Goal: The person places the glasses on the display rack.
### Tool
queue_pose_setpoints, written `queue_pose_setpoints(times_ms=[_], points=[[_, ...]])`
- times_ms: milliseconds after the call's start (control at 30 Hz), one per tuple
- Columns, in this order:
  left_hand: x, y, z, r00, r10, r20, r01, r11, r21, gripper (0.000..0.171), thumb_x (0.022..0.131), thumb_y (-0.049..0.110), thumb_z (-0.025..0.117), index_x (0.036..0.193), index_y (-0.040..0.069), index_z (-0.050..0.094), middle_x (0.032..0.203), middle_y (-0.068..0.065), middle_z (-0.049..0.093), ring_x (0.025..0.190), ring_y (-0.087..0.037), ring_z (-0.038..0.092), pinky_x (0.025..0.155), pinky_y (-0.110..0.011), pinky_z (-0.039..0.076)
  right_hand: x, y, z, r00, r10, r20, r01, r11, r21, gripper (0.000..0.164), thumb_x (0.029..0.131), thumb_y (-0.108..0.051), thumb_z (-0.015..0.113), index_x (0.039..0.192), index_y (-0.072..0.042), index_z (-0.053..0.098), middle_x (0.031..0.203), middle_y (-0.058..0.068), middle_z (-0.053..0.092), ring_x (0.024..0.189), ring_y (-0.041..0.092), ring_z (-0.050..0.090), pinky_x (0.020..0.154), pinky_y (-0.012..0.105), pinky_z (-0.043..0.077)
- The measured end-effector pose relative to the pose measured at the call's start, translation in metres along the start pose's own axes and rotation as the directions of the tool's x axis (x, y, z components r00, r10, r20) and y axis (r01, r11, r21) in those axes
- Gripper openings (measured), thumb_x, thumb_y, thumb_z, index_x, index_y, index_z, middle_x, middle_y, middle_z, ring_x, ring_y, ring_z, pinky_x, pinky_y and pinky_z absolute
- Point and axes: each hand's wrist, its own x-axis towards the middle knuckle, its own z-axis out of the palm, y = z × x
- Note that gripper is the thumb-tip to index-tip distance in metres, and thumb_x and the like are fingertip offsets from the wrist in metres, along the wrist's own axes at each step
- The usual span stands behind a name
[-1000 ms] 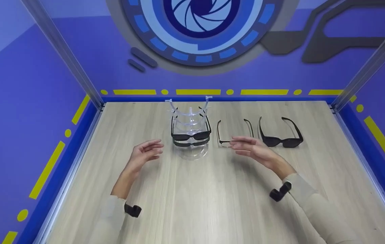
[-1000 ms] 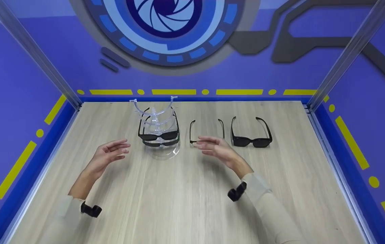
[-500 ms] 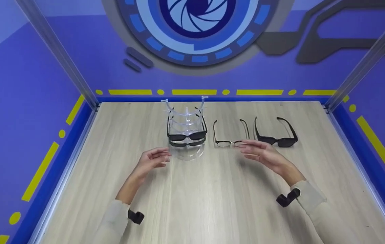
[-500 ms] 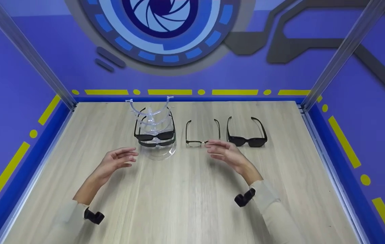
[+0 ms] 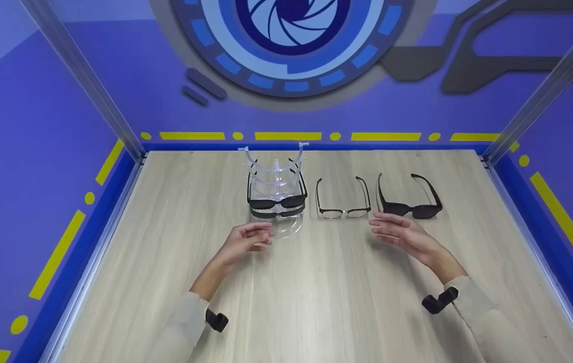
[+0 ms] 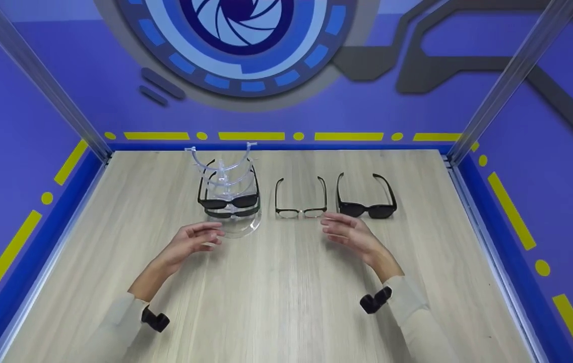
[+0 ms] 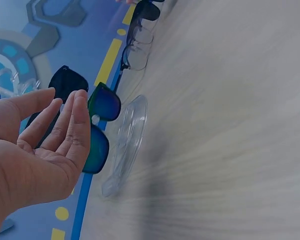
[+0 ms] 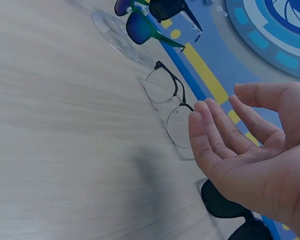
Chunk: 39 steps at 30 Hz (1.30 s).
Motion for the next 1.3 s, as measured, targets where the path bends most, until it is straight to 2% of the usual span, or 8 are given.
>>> queue_pose_setpoints(times_ms=[167,333,533,667,800,1000,1133,1300], points=[[0.007,-0.004,0.013,1.000,-0.002,0.029,0.003,1.000,-0.014,0.043,0.099,0.009,0.066,0.138,-0.008,0.056,0.114,-0.005,0.077,0.095,-0.013,0.072,0.095,-0.042,0.060,-0.004,0.004,-0.009,1.000,0.004,0.008,-0.004,1.000,0.020,0.054,0.106,-0.007,0.053,0.155,0.004,0.035,0.134,-0.001,0.068,0.125,0.015,0.065,0.114,0.032,0.049],[0.016,-0.009,0.027,0.998,-0.007,0.069,0.008,1.000,-0.017,0.045,0.099,0.009,0.065,0.139,-0.009,0.054,0.116,-0.008,0.076,0.095,-0.013,0.073,0.096,-0.043,0.060,-0.005,0.007,-0.016,1.000,0.005,0.005,-0.005,0.999,0.043,0.055,0.106,-0.006,0.052,0.155,0.006,0.032,0.132,-0.001,0.069,0.124,0.013,0.065,0.114,0.032,0.049],[0.029,-0.016,0.045,0.994,-0.025,0.103,0.028,0.999,-0.027,0.045,0.099,0.009,0.064,0.140,-0.007,0.054,0.119,-0.009,0.075,0.093,-0.011,0.073,0.089,-0.032,0.061,-0.001,0.012,-0.020,1.000,0.009,-0.015,-0.008,0.999,0.036,0.060,0.106,-0.006,0.052,0.157,0.010,0.023,0.131,-0.002,0.069,0.123,0.011,0.066,0.110,0.028,0.051],[0.041,-0.020,0.057,0.994,-0.035,0.106,0.041,0.997,-0.058,0.044,0.099,0.007,0.064,0.141,-0.006,0.055,0.123,-0.013,0.074,0.092,-0.011,0.073,0.084,-0.027,0.062,0.003,0.016,-0.022,0.999,0.010,-0.041,-0.009,1.000,0.026,0.062,0.106,-0.005,0.052,0.157,0.010,0.021,0.137,0.002,0.066,0.124,0.012,0.065,0.110,0.029,0.052],[0.053,-0.022,0.070,0.994,-0.056,0.096,0.064,0.994,-0.084,0.047,0.099,0.006,0.063,0.143,-0.004,0.053,0.130,-0.018,0.069,0.092,-0.011,0.072,0.084,-0.026,0.062,0.007,0.019,-0.020,0.998,0.010,-0.055,-0.009,1.000,0.008,0.066,0.106,-0.007,0.051,0.159,0.009,0.016,0.149,0.010,0.055,0.129,0.016,0.062,0.113,0.034,0.050],[0.072,-0.029,0.088,0.994,-0.079,0.074,0.088,0.987,-0.131,0.053,0.098,0.003,0.063,0.149,-0.002,0.047,0.142,-0.026,0.059,0.091,-0.009,0.071,0.084,-0.027,0.063,0.011,0.022,-0.016,0.997,0.027,-0.068,-0.025,1.000,0.017,0.068,0.107,-0.012,0.052,0.162,0.001,0.014,0.163,0.014,0.039,0.135,0.020,0.057,0.119,0.041,0.044],[0.080,-0.032,0.099,0.994,-0.083,0.072,0.094,0.982,-0.163,0.057,0.098,0.002,0.061,0.152,0.000,0.042,0.149,-0.026,0.051,0.092,-0.008,0.070,0.088,-0.031,0.063,0.018,0.024,-0.012,0.998,0.013,-0.067,-0.011,1.000,0.024,0.066,0.108,-0.009,0.047,0.163,0.000,0.012,0.167,0.018,0.027,0.137,0.022,0.055,0.122,0.045,0.040],[0.088,-0.035,0.107,0.995,-0.079,0.062,0.089,0.977,-0.192,0.062,0.097,0.000,0.061,0.155,0.003,0.039,0.155,-0.024,0.045,0.096,-0.014,0.071,0.088,-0.031,0.063,0.028,0.028,-0.008,0.998,-0.013,-0.069,0.016,0.999,0.034,0.065,0.108,-0.005,0.045,0.163,-0.001,0.011,0.169,0.023,0.013,0.134,0.025,0.057,0.121,0.048,0.040]])
